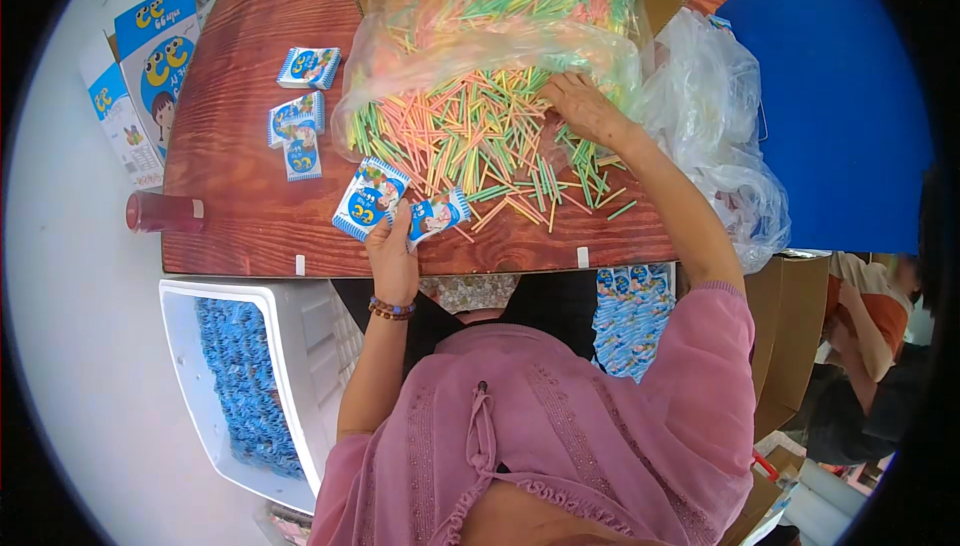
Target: Packaging small blue packets and colorful sticks into a white plastic bin.
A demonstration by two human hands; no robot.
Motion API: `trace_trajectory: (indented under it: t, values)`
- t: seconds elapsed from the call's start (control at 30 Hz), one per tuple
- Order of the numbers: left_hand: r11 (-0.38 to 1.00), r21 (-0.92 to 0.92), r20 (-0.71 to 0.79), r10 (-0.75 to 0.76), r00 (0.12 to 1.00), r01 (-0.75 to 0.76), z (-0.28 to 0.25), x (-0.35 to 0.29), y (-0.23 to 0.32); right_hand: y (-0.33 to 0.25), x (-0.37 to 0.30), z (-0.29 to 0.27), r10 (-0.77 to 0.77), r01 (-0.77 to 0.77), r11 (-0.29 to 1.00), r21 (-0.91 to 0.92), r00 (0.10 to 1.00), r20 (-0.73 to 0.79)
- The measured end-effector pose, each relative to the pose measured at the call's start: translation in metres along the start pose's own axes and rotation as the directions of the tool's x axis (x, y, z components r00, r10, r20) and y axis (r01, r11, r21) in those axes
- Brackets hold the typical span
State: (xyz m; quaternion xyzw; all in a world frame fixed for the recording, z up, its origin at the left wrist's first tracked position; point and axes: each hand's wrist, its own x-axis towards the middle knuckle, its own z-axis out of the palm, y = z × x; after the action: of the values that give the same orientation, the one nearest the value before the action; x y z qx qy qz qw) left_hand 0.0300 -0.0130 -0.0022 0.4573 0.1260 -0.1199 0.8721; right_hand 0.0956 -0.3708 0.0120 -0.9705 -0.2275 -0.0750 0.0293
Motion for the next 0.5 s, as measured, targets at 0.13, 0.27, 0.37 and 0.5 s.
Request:
trace_trajectory:
  t: [0.13,0.27,0.37,0.5]
  values:
    - [1.000,0.004,-0.005,-0.006,1.000,0.006,0.001,0.000,0.001,0.000,0.004,-0.009,0.190,-0.198,0.952,0.235,0.980,0.053]
    - [1.000,0.014,0.017,-0.028,0.999,0.028,0.006,0.000,0.004,0.013,-0.002,0.003,0.379,-0.342,0.784,0.519,0.925,0.037]
    - [1.000,-0.001,0.015,-0.021,1.000,0.021,0.003,0.000,0.004,-0.007,0.004,-0.003,0.511,-0.330,0.476,0.815,0.858,0.049]
    - [1.000,-0.006,0.019,-0.010,1.000,0.010,-0.004,0.001,0.003,-0.064,0.016,-0.007,0.583,-0.124,-0.218,0.968,0.779,0.231]
